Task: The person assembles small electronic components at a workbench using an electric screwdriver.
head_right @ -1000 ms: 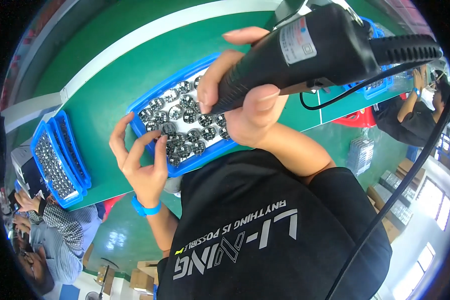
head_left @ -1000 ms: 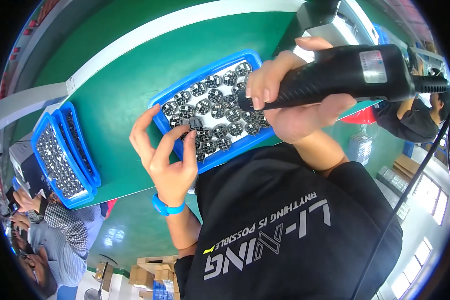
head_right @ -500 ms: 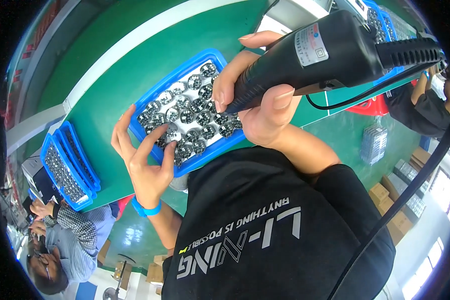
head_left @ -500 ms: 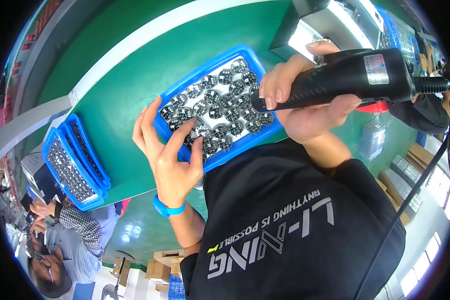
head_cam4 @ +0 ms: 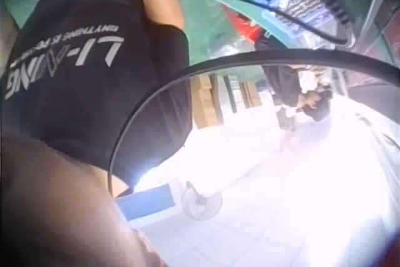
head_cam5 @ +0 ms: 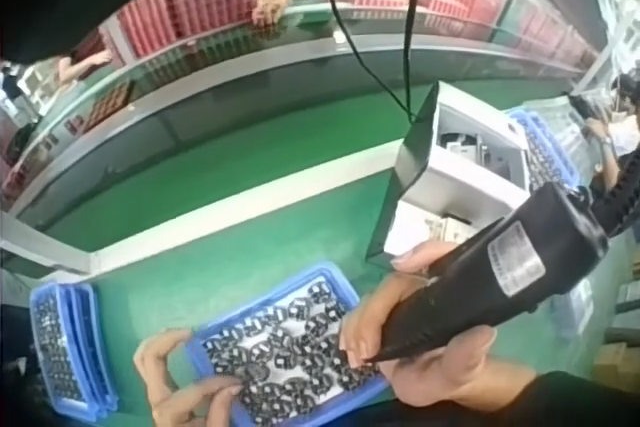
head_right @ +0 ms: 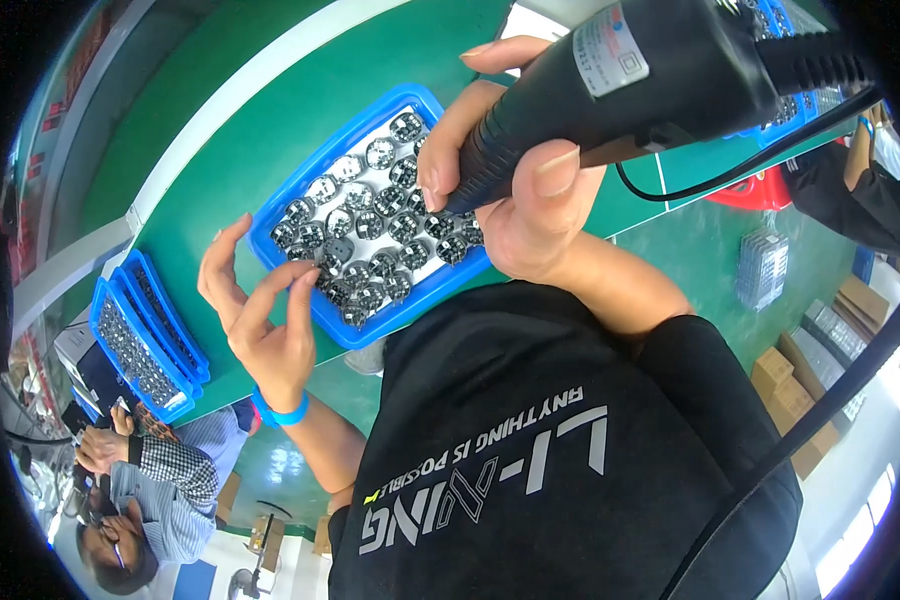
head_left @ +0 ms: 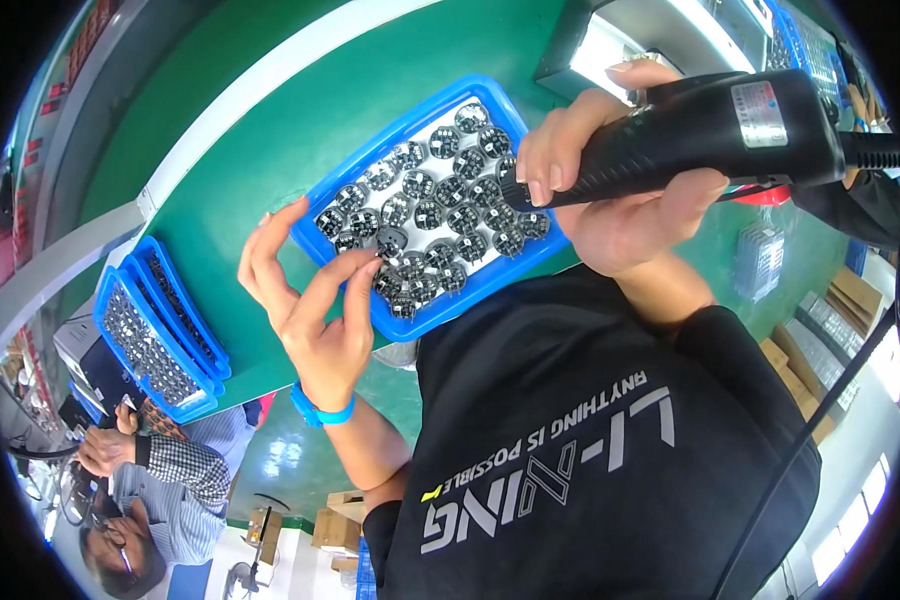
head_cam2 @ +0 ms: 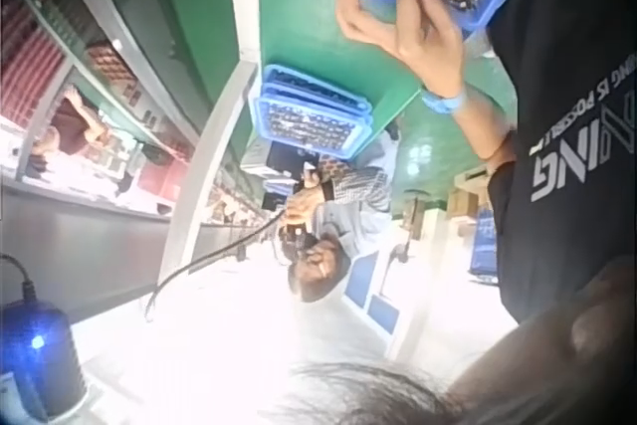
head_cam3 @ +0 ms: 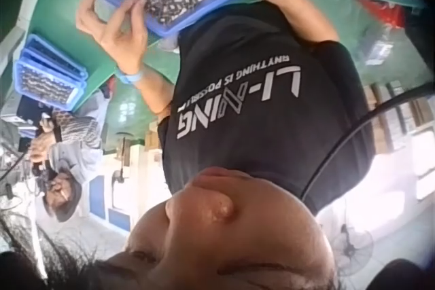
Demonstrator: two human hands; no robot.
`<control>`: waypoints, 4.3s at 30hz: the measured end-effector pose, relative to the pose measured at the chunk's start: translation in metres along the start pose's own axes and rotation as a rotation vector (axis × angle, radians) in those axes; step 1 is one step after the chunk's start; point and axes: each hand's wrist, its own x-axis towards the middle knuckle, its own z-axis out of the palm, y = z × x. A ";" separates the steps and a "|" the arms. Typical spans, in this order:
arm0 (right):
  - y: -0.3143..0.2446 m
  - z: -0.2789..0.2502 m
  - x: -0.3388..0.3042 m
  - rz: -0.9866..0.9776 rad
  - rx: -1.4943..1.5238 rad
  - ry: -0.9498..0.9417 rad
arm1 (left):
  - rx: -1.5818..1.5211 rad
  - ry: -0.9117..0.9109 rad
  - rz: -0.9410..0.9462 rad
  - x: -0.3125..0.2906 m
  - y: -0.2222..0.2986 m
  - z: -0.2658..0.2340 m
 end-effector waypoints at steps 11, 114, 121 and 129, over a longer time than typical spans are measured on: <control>-0.004 -0.006 -0.004 -0.033 0.007 -0.008 | 0.146 -0.150 0.239 0.018 -0.006 0.008; -0.077 -0.069 0.056 -0.619 -0.087 -0.045 | 0.027 0.043 0.105 0.004 0.022 0.015; -0.072 -0.041 0.052 -0.491 -0.424 0.191 | 0.088 0.360 -0.007 -0.010 0.025 0.031; -0.057 -0.045 0.054 -0.579 -0.419 0.165 | 0.042 0.383 -0.064 -0.017 0.019 0.033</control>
